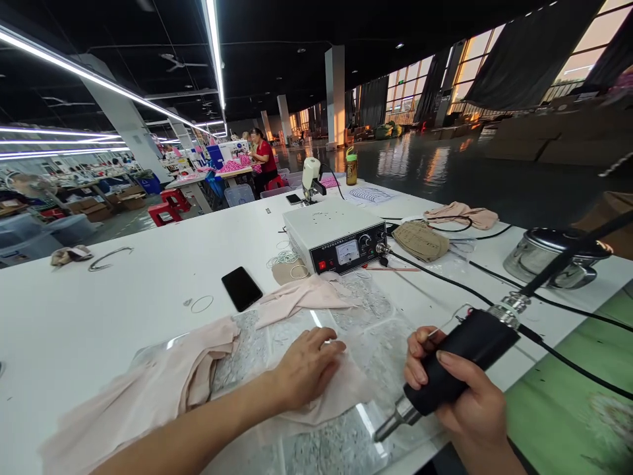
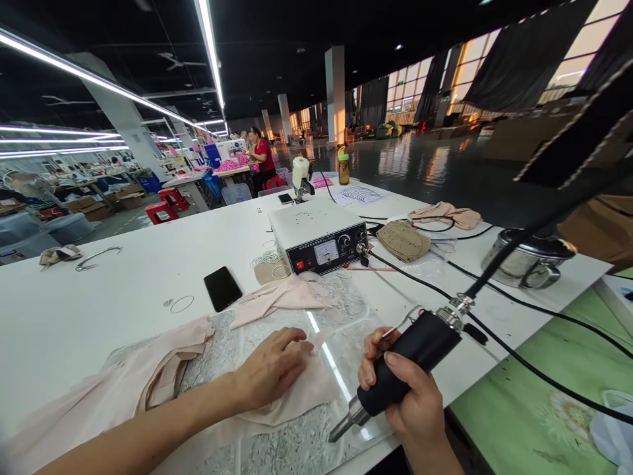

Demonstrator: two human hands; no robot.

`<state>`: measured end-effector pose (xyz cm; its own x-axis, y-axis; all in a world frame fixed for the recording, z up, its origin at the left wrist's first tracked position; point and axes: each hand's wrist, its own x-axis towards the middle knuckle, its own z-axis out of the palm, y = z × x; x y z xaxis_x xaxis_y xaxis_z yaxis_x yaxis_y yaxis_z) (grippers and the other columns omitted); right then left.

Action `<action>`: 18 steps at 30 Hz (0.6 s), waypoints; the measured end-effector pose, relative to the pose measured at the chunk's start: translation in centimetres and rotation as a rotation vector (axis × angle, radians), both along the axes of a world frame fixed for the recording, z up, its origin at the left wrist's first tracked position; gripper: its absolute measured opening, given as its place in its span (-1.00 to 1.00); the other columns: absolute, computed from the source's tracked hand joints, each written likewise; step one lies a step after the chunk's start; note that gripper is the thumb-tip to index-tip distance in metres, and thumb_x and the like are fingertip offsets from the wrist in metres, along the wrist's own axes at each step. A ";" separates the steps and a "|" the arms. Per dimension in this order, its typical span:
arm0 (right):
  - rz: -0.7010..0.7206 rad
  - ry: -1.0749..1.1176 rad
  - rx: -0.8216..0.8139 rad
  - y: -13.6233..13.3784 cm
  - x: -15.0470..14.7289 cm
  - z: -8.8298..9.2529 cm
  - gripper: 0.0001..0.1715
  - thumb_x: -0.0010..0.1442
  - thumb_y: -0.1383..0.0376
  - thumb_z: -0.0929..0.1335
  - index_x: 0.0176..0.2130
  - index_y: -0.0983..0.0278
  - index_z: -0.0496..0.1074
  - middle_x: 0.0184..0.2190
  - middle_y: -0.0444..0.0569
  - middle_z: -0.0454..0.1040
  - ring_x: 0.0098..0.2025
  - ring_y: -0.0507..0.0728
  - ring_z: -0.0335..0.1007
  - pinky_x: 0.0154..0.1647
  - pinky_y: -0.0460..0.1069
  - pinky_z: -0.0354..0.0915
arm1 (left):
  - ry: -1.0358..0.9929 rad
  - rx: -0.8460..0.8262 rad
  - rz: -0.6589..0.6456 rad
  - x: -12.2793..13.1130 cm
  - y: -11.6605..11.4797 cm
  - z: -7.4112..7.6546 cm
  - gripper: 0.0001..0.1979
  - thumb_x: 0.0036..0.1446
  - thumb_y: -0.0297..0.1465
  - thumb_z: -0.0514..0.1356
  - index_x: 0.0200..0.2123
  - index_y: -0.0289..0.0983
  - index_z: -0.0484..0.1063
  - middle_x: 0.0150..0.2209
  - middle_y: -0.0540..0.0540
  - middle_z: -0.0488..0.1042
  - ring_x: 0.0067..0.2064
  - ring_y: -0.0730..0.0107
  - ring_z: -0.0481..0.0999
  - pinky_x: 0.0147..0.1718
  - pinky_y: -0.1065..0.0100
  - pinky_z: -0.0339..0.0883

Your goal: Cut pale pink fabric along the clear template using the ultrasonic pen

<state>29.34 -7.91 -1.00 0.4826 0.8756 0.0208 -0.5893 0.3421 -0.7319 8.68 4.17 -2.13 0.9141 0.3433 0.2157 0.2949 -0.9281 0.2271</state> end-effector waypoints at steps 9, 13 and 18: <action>-0.290 0.128 -0.129 -1.7 1.0 0.2 -0.73 -0.33 0.24 0.46 -0.49 0.23 0.42 -0.54 -0.14 0.30 -0.66 -0.01 0.20 -0.68 -0.05 0.20 | 0.028 -0.026 -0.282 -1.8 -2.8 1.2 -0.78 0.36 -0.41 0.06 0.00 -0.28 0.41 -0.09 -0.15 0.48 -0.17 0.28 0.49 -0.12 0.30 0.38; -0.387 0.132 -0.158 -1.9 0.5 0.9 -0.75 -0.35 0.25 0.42 -0.53 0.24 0.39 -0.58 -0.16 0.26 -0.66 -0.02 0.18 -0.68 -0.06 0.20 | 0.015 0.026 -0.323 -1.1 -2.7 1.0 -0.71 0.38 -0.38 0.03 0.10 -0.31 0.35 0.11 -0.20 0.44 0.10 0.13 0.44 0.09 0.21 0.31; -0.424 0.116 -0.148 -2.5 0.4 -0.1 -0.77 -0.29 0.25 0.41 -0.49 0.23 0.37 -0.55 -0.15 0.28 -0.65 0.00 0.20 -0.67 -0.04 0.21 | 0.068 -0.013 -0.350 -1.3 -3.0 1.0 -0.66 0.39 -0.34 0.03 0.16 -0.31 0.31 0.19 -0.18 0.39 0.21 0.11 0.38 0.20 0.19 0.25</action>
